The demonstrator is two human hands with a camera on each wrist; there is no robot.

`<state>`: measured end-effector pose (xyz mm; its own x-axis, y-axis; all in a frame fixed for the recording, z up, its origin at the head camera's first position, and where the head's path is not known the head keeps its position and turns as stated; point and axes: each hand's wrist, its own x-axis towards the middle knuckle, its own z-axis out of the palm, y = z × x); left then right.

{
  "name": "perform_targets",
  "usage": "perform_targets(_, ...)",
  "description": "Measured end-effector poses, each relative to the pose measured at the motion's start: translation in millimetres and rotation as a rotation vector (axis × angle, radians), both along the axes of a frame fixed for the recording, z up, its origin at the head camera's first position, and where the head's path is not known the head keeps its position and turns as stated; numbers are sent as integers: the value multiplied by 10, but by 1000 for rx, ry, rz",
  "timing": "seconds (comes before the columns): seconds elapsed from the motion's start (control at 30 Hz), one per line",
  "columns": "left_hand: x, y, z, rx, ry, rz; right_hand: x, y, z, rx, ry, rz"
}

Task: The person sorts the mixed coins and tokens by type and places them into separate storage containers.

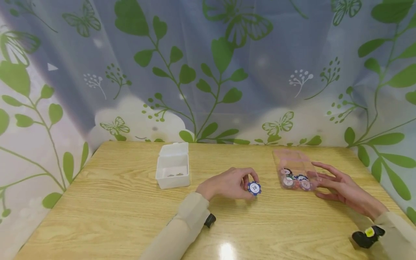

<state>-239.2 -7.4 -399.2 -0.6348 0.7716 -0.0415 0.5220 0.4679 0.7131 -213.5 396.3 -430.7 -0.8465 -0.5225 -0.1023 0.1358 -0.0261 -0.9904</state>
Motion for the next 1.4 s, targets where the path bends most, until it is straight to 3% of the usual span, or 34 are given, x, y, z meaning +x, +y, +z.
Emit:
perform_targets(0.83, 9, 113, 51, 33, 2, 3, -2, 12, -20, -23, 1, 24)
perform_targets(1.17, -73, 281, 91, 110, 31, 12, -11, 31, -13, -39, 11, 44)
perform_targets(1.4, -147, 474, 107, 148, 81, 31, -16, 11, -7, -1, 8, 11)
